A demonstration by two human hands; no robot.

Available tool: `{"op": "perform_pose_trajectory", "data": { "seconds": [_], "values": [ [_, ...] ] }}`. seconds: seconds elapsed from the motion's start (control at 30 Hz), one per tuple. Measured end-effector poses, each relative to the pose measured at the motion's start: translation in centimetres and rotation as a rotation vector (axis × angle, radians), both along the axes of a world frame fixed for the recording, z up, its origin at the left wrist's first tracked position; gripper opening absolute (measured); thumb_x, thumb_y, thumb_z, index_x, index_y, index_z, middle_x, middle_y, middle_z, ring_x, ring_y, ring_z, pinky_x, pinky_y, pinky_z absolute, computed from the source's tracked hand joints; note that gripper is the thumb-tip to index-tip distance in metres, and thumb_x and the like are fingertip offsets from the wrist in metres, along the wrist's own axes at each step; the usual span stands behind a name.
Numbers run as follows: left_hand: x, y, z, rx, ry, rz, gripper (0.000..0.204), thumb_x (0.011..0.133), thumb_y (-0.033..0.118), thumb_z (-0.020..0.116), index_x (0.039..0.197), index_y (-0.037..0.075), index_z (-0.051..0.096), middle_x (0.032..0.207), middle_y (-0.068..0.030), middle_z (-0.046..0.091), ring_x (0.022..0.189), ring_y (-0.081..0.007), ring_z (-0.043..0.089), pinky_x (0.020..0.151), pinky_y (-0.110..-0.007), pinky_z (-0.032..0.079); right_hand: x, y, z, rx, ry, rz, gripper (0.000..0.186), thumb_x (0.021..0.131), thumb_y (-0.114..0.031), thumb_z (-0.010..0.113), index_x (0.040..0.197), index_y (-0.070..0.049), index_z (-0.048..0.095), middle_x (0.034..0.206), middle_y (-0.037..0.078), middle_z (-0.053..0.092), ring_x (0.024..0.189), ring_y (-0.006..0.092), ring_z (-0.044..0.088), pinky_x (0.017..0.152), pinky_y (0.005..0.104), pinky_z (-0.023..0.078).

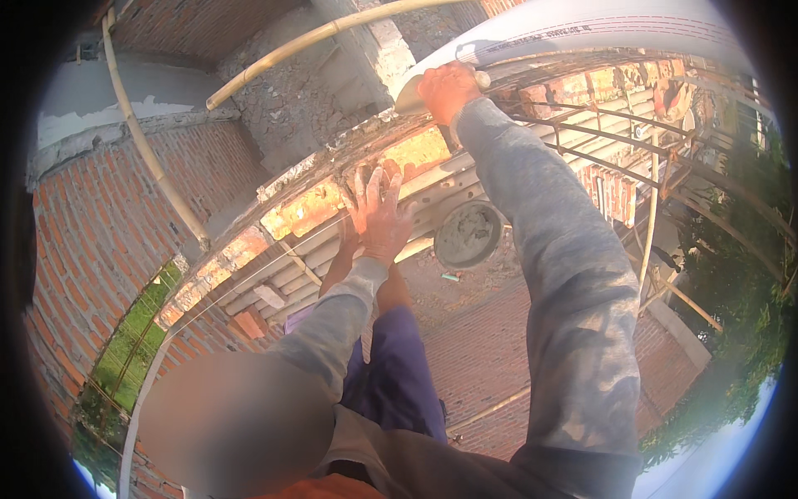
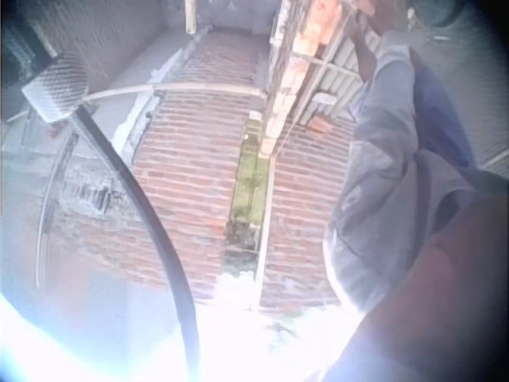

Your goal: The person applies mortar to a brick using a trowel and places it on a brick wall under construction. They repeatedly pick up bricks, apply mortar, and set them in place while standing on bamboo scaffolding.

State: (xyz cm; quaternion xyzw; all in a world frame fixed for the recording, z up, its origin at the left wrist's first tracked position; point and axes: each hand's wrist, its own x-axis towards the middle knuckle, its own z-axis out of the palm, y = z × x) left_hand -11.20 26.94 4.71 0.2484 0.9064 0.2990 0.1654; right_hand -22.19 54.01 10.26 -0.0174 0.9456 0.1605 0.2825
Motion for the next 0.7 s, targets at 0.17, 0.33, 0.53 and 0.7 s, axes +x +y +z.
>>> {"op": "perform_pose_trajectory", "data": {
  "seconds": [0.17,0.33,0.53,0.7],
  "values": [
    [-0.2,-0.7,-0.8,-0.032,0.021,0.276,0.061,0.084,0.028,0.087,0.142,0.021,0.07,0.156,-0.008,0.056,0.157,-0.0404,0.038,0.129,-0.071,0.019,-2.5,-2.3,0.4,-0.146,-0.181,0.003,0.03,0.091,-0.016,0.076,0.121,-0.012,0.079,0.124,0.011,0.076,0.118,0.031,0.074,0.097,0.0455,0.057],
    [-2.5,-3.4,-1.1,-0.043,0.154,0.391,0.04,0.091,0.028,0.081,0.127,0.012,0.076,0.141,-0.0095,0.068,0.153,-0.0403,0.045,0.129,-0.067,0.02,-3.9,-6.6,1.8,-0.242,-0.227,0.094,0.032,0.086,-0.016,0.078,0.118,-0.012,0.08,0.12,0.011,0.078,0.117,0.0296,0.075,0.094,0.0447,0.059],
    [-3.5,-8.0,0.7,0.048,0.166,0.48,0.035,0.094,0.02,0.077,0.128,0.01,0.076,0.142,-0.0125,0.066,0.151,-0.0431,0.046,0.126,-0.068,0.024,-4.8,-6.6,4.8,-0.543,-0.193,-0.075,0.033,0.085,-0.015,0.076,0.117,-0.006,0.079,0.116,0.017,0.078,0.117,0.0369,0.073,0.097,0.0473,0.058],
    [-4.2,-12.8,2.9,0.081,0.179,0.566,0.036,0.096,0.016,0.075,0.132,0.008,0.074,0.138,-0.0137,0.068,0.148,-0.0441,0.049,0.123,-0.059,0.035,-0.9,-3.0,5.5,-0.72,0.039,-0.316,0.035,0.092,-0.026,0.074,0.119,-0.003,0.075,0.121,0.025,0.073,0.117,0.0438,0.069,0.1,0.0525,0.055]
  ]
}}
